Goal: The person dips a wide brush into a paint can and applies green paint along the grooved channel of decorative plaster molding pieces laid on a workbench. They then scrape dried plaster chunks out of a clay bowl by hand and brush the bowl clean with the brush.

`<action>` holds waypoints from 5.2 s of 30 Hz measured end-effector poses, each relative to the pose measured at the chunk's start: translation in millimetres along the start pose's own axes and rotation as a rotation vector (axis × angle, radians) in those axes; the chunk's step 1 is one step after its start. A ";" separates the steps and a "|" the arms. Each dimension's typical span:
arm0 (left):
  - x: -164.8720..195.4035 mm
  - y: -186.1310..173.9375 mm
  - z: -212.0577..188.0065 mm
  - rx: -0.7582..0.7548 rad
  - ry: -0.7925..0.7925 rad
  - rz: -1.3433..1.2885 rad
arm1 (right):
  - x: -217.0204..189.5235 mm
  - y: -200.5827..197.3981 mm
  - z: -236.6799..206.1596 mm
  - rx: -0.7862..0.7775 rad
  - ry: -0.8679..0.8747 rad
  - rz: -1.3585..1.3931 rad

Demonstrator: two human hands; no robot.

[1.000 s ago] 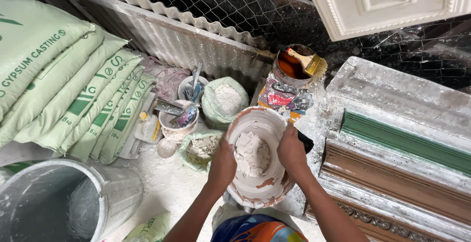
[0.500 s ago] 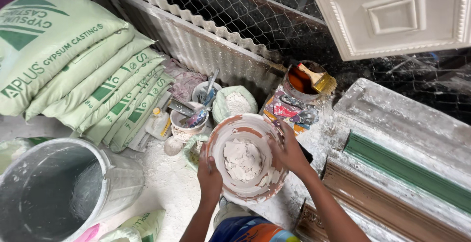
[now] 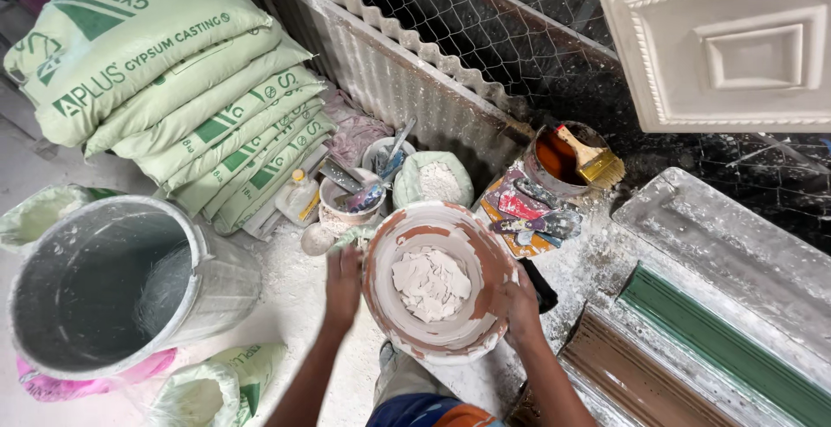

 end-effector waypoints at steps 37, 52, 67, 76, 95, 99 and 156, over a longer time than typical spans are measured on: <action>88.6 44.1 54.0 -0.615 0.119 0.484 | -26.9 79.3 86.7 -0.282 -0.034 -0.592; 121.3 90.3 -24.8 -0.204 0.764 1.350 | -39.7 121.0 87.6 -0.230 -0.193 -0.742; 75.9 78.8 53.4 -0.712 0.361 -0.028 | 46.4 -34.6 -70.9 0.371 -0.088 0.385; -19.9 108.8 58.2 -0.997 -0.351 -0.181 | 89.2 -45.4 -92.8 0.466 -0.266 0.182; -7.3 123.8 -17.8 -1.196 -0.498 -0.438 | 43.3 17.7 -46.9 0.407 -0.526 0.306; -7.0 120.3 -7.8 -1.146 -0.497 -0.447 | 41.5 25.2 -33.4 0.399 -0.524 0.304; 154.4 315.3 -2.3 -1.080 1.160 0.832 | 34.6 -32.8 -173.9 0.632 -0.096 -0.255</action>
Point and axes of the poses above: each hand's wrist, its own z-axis towards the middle knuckle, its own y-axis out of the palm, x = y × z, the point moved 8 cm from there along z, towards the middle knuckle, and after that the axes turned 11 degrees about z, right-handed, at the moved point
